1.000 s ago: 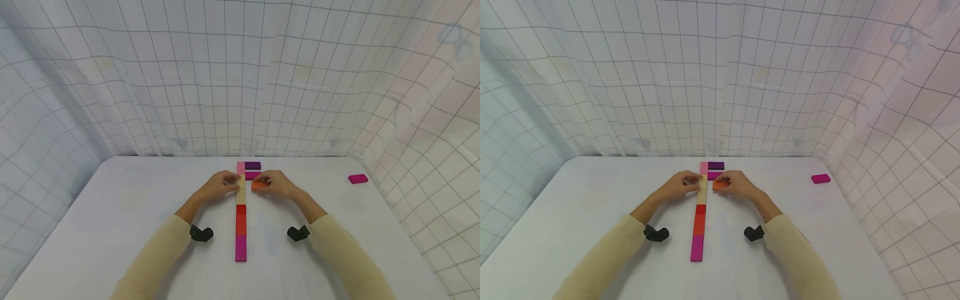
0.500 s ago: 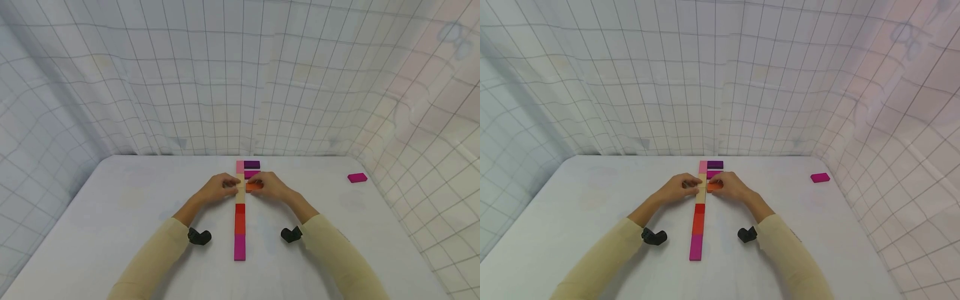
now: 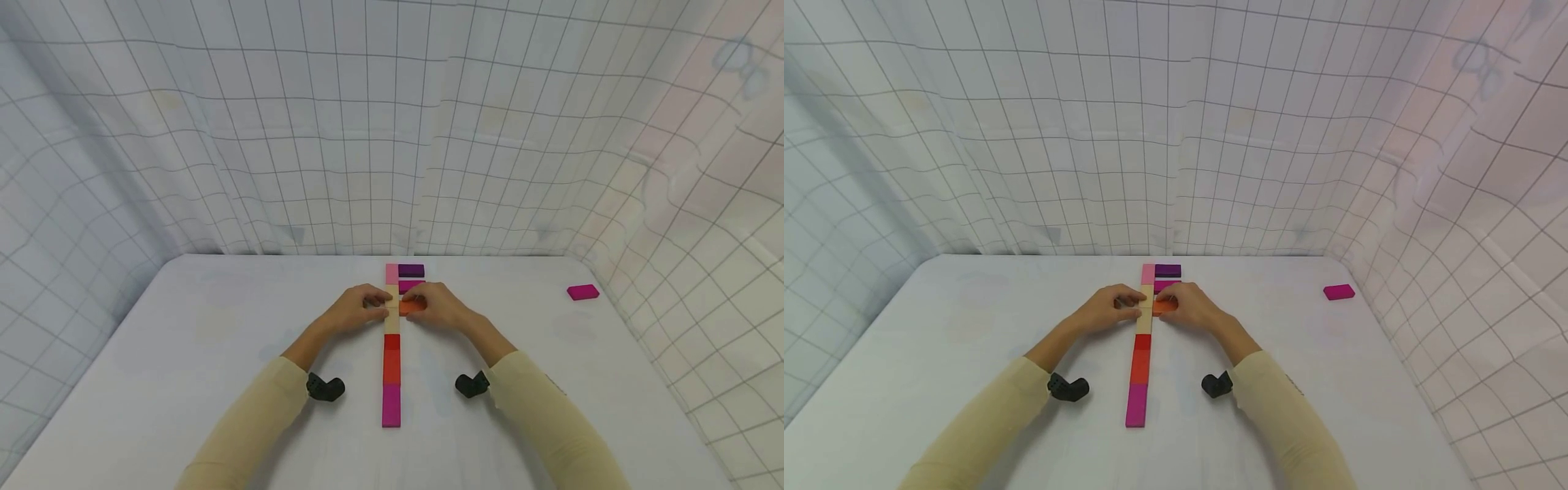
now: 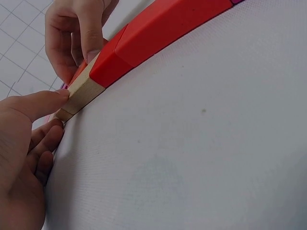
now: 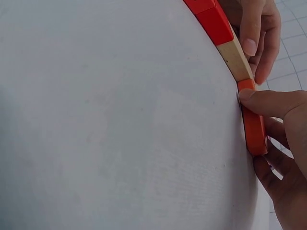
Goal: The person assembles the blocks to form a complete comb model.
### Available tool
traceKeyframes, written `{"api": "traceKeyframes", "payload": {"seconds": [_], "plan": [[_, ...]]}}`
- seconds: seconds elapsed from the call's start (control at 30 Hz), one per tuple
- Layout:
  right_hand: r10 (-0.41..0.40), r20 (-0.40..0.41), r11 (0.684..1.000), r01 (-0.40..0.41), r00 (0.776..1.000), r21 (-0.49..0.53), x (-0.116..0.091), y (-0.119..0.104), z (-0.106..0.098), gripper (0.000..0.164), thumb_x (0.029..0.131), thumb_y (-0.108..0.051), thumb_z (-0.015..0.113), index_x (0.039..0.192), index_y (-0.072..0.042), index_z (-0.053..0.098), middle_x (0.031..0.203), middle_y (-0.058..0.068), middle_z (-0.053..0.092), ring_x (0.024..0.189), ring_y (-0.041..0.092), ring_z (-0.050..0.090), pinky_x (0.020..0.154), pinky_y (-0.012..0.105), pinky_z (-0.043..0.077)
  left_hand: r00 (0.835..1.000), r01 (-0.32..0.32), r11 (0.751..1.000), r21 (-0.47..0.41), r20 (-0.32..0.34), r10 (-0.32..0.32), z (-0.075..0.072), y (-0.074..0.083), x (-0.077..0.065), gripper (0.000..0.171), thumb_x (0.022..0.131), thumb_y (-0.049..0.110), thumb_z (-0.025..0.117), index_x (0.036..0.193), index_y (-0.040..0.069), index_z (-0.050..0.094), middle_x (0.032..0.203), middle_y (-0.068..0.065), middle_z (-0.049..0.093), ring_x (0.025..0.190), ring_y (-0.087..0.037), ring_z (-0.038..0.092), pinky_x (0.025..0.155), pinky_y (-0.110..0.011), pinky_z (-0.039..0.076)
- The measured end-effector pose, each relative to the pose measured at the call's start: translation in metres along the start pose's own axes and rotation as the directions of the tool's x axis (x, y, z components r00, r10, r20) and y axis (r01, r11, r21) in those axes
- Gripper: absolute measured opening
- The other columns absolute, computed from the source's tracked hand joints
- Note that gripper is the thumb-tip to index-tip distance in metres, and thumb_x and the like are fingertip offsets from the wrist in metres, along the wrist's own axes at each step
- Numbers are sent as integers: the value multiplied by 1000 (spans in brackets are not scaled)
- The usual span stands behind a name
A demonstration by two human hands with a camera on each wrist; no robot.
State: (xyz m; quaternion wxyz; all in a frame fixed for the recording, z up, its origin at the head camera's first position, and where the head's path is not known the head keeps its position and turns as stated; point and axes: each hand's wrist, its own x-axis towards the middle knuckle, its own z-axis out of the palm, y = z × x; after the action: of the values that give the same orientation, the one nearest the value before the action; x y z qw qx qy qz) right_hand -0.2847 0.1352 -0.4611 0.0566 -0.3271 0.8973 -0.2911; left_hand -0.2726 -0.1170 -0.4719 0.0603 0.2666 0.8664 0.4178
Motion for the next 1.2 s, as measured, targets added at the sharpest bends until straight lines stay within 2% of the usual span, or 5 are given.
{"api": "traceKeyframes", "payload": {"seconds": [0.2, 0.57, 0.77, 0.97, 1.2], "plan": [[2, 8, 1000, -2, 1000, -15, 2, -1, 0, 32, 93, -13, 80, 123, -4, 73, 119, 6, 70, 103, 20, 59, 94, 35, 51, 1000, 28, 1000, 8, 1, -28, -1, 2, 0, 35, 96, 16, 75, 128, 3, 71, 120, -7, 69, 108, -23, 63, 99, -42, 49], [26, 38, 999, -25, 999, -22, 1, 0, -6, 36, 92, -16, 80, 126, -6, 72, 119, 4, 70, 103, 19, 59, 94, 34, 52, 1000, 17, 1000, 6, 13, -17, -2, 0, 1, 35, 97, 17, 74, 129, 3, 70, 121, -7, 69, 108, -24, 62, 99, -43, 49], [70, 42, 998, -70, 997, -6, -7, 2, -24, 39, 92, -19, 80, 127, -5, 71, 119, 4, 70, 109, 22, 60, 93, 36, 54, 1000, 7, 1000, 10, 15, -7, -2, 3, -4, 36, 97, 18, 75, 129, 3, 69, 123, -8, 66, 112, -26, 60, 100, -43, 49], [99, 22, 995, -99, 995, -23, -20, 14, -45, 37, 93, -19, 77, 127, -4, 71, 119, 6, 70, 107, 24, 61, 91, 39, 54, 998, -52, 998, 46, 39, 51, 0, 9, -20, 33, 94, 19, 77, 124, 6, 73, 122, -7, 62, 113, -24, 56, 90, -39, 52], [161, -46, 987, -162, 986, -3, -43, 38, -71, 38, 94, -19, 77, 127, -1, 70, 121, 12, 70, 108, 28, 61, 93, 46, 52, 993, -93, 993, 69, 74, 88, 12, 20, -34, 33, 95, 22, 77, 125, 8, 73, 125, -5, 58, 120, -24, 55, 103, -44, 48]]}}
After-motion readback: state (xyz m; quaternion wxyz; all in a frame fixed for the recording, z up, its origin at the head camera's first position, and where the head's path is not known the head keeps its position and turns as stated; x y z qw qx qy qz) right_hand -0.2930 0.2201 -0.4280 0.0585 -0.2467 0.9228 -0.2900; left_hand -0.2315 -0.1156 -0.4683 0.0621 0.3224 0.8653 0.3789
